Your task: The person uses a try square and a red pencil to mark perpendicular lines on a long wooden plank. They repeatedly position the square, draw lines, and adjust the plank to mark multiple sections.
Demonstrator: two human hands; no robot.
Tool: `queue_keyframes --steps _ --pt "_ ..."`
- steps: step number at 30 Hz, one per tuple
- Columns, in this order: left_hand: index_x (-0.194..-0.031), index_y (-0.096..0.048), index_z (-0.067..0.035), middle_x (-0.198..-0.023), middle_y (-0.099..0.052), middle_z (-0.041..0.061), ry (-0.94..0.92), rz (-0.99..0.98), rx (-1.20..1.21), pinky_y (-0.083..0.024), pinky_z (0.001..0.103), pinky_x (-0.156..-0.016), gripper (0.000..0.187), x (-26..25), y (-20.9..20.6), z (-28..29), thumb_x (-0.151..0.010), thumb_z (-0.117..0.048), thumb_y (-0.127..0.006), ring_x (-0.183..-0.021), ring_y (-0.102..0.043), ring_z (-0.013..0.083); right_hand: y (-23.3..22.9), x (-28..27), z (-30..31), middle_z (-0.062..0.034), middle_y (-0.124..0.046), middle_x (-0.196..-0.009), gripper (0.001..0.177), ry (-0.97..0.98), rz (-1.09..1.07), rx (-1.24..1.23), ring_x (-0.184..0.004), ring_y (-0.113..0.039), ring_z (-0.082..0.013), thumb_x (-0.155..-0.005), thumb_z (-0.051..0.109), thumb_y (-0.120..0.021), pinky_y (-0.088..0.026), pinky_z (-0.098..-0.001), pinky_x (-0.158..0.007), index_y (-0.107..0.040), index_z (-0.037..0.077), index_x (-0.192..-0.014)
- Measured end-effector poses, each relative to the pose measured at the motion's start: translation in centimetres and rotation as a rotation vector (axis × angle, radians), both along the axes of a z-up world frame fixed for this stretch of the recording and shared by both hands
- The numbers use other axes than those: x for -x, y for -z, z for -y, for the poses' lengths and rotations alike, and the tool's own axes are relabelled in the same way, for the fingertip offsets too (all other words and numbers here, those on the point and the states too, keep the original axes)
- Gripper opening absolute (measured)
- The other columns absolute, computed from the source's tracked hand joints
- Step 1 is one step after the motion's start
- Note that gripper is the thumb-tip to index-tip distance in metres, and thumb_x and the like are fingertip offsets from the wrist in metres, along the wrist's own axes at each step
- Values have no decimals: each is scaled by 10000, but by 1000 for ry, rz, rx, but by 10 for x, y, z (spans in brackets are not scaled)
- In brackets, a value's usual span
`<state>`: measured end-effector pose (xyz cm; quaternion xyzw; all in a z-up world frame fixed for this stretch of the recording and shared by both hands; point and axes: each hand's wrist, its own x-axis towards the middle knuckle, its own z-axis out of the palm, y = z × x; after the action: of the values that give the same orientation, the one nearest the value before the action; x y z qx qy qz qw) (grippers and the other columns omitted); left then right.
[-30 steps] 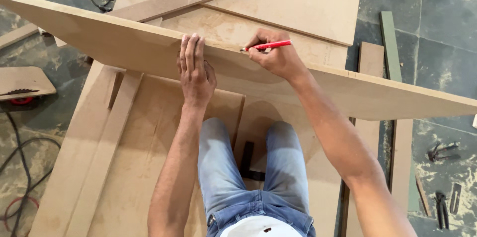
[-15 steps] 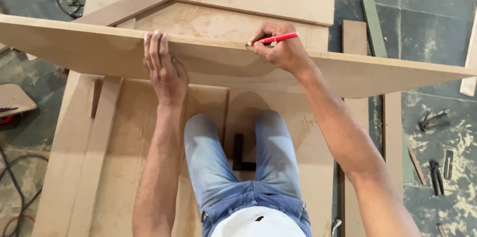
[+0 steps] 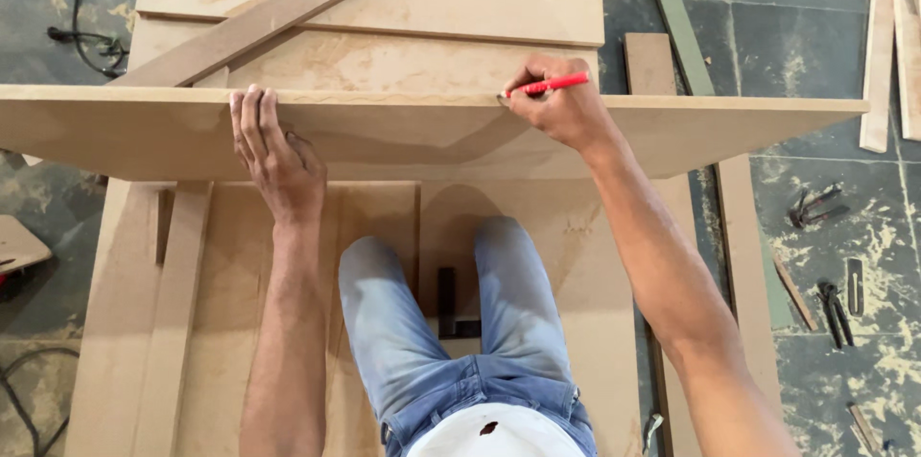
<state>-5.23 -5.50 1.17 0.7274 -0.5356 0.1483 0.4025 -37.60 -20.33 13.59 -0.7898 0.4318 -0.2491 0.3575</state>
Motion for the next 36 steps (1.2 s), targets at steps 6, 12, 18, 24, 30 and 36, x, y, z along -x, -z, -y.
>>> queue_keyframes --steps 6,12,18,24,30,36 --pt "-1540 -489 -6 -1612 -457 151 5 3 3 -284 498 -1307 589 -2 0 0 -960 83 -538 -1574 -340 371 -1 35 8 -30 -712 -805 74 45 133 140 -725 -611 -70 -897 56 -668 -501 -245 -655 -714 7 -929" --pt "-1558 -460 -2 -1632 -423 160 17 -4 -17 -265 508 -1297 618 2 -6 -1 -954 69 -571 -1580 -309 383 18 52 -7 -45 -697 -900 67 62 301 329 -801 -634 -92 -987 39 -653 -513 -252 -718 -688 10 -1035" --pt "-1618 -374 -40 -1695 -331 148 -29 2 -70 -205 528 -1317 724 11 -10 -3 -940 75 -602 -1610 -216 394 59 6 -77 -99 -701 -1060 170 -124 222 636 -986 -647 -252 -940 6 -655 -554 -363 -833 -681 39 -1105" --pt "-1647 -214 -53 -1714 -177 171 -33 -45 -166 -115 589 -1285 880 19 -9 -6 -863 57 -597 -1571 -115 444 71 -36 -103 -173 -574 -1341 442 -236 238 816 -1182 -593 -366 -974 24 -620 -503 -466 -1019 -509 11 -1402" --pt "-1682 -179 -87 -1756 -156 131 26 -68 -147 -303 527 -1274 872 11 -4 -4 -918 84 -564 -1605 -252 385 80 -60 -105 -190 -609 -1296 384 -475 -201 504 -1169 -613 -394 -966 134 -664 -481 -479 -980 -558 29 -1320" --pt "-1683 -173 -75 -1755 -143 146 30 -91 -145 -431 459 -1187 878 14 -1 -7 -907 92 -548 -1563 -334 388 71 -47 -83 -153 -633 -1236 341 -104 91 926 -1152 -623 -326 -1032 63 -609 -465 -471 -1019 -543 41 -1366"
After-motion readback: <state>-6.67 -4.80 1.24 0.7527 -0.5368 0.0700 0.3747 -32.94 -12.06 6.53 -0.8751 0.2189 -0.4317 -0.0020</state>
